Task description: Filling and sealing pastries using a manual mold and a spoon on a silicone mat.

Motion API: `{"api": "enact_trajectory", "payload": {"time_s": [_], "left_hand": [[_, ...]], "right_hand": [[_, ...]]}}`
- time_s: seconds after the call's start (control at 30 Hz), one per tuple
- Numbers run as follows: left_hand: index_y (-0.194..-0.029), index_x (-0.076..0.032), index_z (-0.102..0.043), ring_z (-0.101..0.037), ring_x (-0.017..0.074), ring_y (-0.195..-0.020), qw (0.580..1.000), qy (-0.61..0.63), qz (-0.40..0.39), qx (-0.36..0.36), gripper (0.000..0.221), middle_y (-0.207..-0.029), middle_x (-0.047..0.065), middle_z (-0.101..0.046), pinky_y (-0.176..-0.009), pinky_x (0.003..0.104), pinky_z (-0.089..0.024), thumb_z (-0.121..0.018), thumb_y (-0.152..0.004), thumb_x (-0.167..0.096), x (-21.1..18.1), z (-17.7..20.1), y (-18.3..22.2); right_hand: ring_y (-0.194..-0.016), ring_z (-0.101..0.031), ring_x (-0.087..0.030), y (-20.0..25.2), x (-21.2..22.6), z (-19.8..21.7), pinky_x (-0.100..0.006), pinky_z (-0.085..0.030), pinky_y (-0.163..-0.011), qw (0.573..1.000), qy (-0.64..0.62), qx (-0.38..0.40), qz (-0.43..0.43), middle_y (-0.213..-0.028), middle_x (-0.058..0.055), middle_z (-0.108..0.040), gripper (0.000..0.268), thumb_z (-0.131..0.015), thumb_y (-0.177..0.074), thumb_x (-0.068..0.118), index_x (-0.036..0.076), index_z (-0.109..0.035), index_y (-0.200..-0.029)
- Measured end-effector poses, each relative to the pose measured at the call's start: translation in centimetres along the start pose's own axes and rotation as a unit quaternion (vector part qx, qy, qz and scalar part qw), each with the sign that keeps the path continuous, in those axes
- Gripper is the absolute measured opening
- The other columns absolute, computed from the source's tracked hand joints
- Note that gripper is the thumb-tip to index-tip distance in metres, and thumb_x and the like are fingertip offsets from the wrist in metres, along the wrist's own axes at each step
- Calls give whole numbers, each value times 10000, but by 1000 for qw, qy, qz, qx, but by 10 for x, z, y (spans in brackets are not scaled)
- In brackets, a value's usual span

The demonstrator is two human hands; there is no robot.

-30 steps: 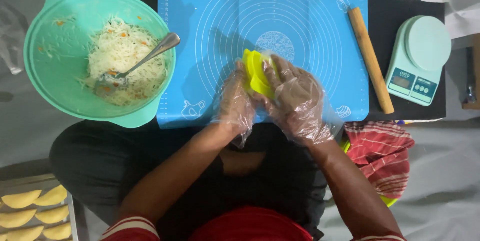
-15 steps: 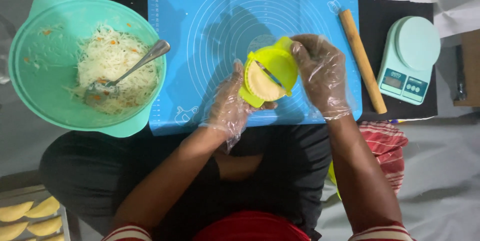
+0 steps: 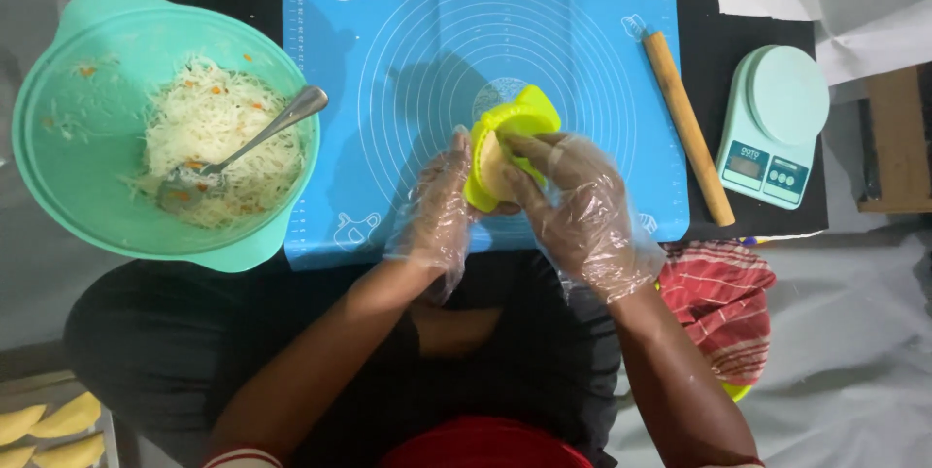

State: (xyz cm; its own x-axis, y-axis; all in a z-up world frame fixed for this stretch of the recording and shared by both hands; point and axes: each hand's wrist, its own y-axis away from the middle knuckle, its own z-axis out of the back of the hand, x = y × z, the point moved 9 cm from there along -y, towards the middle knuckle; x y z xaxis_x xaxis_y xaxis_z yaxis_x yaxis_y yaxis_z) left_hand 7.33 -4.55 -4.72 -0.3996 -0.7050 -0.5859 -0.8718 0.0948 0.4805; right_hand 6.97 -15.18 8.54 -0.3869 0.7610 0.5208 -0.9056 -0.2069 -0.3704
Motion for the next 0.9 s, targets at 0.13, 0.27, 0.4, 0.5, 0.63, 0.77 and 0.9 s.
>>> {"api": "enact_trajectory", "payload": {"time_s": [0.13, 0.27, 0.4, 0.5, 0.63, 0.77, 0.9], "left_hand": [[-1032, 57, -690, -771, 335, -742, 999, -48, 7, 14, 542, -881, 243, -750, -622, 455, -688, -602, -977, -475, 2, 1, -4], [-1034, 93, -675, -771, 380, -739, 998, -18, -4, 53, 573, -913, 292, -747, -599, 509, -689, -623, -970, -474, 9, 8, -17], [-969, 45, -708, -755, 269, -704, 992, -117, 2, -36, 527, -810, 214, -737, -576, 361, -681, -671, -910, -478, -13, -11, 3], [-1019, 10, -717, -771, 319, -728, 986, -114, 17, -124, 544, -798, 242, -729, -579, 431, -683, -750, -833, -500, -6, 0, 4], [-1025, -40, -754, -715, 265, -795, 979, -165, 30, -116, 542, -866, 183, -711, -665, 387, -652, -725, -844, -551, 11, 7, -7], [-1010, -36, -737, -689, 234, -781, 992, -106, 13, -69, 489, -892, 140, -707, -599, 391, -632, -676, -912, -512, 1, 7, -9], [-1135, 42, -661, -737, 369, -792, 999, 17, 31, -14, 560, -966, 226, -706, -569, 533, -649, -684, -937, -481, 9, 14, -23]], "right_hand": [[-908, -736, -337, 0, 7, -2, -430, -590, -813, 999, 25, -29, 29, -973, -134, -754, 202, -858, -888, 149, 132, -800, -1080], [-863, -755, -319, -6, -1, -8, -458, -605, -765, 994, -68, 46, -73, -913, -141, -752, 223, -818, -895, 152, 98, -793, -1110], [-867, -744, -329, -3, -13, -16, -453, -597, -783, 984, -89, 79, -134, -922, -143, -738, 298, -866, -851, 184, 75, -780, -1115], [-868, -738, -338, -3, -13, -18, -464, -582, -792, 977, -99, 91, -163, -938, -149, -737, 294, -875, -846, 214, 81, -769, -1086], [-874, -742, -336, 2, -16, -17, -463, -580, -814, 973, -103, 93, -186, -945, -148, -752, 341, -887, -823, 231, 98, -742, -1102], [-804, -761, -254, 5, -14, -11, -396, -593, -780, 986, -60, 60, -146, -849, -88, -771, 374, -948, -753, 261, 137, -748, -1043], [-810, -739, -205, 7, -23, -8, -369, -590, -810, 981, -104, 26, -160, -865, -85, -769, 392, -948, -752, 170, 139, -757, -1092]]}}
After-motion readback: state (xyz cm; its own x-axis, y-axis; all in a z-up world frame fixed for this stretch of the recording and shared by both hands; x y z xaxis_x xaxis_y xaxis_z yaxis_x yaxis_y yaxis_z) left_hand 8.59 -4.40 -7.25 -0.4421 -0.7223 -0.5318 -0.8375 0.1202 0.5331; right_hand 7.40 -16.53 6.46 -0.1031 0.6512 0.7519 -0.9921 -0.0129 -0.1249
